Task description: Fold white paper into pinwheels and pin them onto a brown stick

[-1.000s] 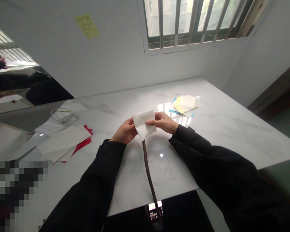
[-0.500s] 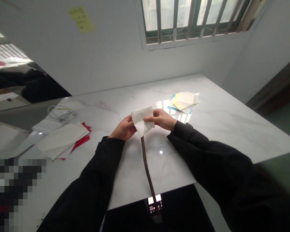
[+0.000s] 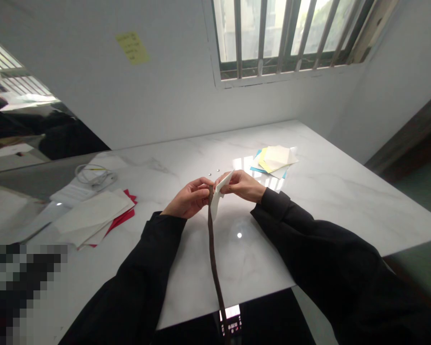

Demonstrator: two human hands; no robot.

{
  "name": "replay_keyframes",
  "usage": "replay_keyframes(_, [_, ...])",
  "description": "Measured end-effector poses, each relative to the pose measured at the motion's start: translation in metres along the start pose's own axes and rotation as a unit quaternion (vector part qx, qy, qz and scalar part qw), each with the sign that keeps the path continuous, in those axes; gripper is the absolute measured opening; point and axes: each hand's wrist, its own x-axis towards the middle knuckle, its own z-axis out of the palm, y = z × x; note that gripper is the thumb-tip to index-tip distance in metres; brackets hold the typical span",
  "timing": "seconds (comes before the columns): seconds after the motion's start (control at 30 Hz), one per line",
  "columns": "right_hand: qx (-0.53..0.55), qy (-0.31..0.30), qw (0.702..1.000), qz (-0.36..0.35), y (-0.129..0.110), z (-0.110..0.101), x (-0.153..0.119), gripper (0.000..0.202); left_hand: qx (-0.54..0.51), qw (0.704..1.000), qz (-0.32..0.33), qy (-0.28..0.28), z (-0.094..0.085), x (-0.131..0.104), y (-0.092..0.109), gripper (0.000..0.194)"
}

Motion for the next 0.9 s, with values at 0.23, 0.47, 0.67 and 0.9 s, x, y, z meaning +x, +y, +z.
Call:
replay_keyframes(0.23, [-0.053,0.002,0.997,-0.048,-0.0085,0.0067,-0.0004,0.027,0.011,1.000,0.002,-0.021,0.0012,-0.0020,0.0006,0.029])
replay_keyframes(0.47, [-0.074,-0.007,0.996,-0.040,-0.0102,0.0064,-0.0014,0.023,0.023,1.000,0.000,-0.021,0.0041,-0.0023,0.0022,0.028])
replay_keyframes(0.67, [-0.086,-0.004,0.996,-0.031,-0.0098,0.0053,-0.0017,0.022,0.024,1.000,-0.005,-0.017,0.0034,-0.0024,0.0014,0.032])
replay_keyframes(0.9, [-0.090,0.003,0.996,-0.011,-0.0083,0.0018,-0.0022,0.022,0.020,1.000,-0.007,-0.002,0.0029,-0.0010,0.0006,0.037])
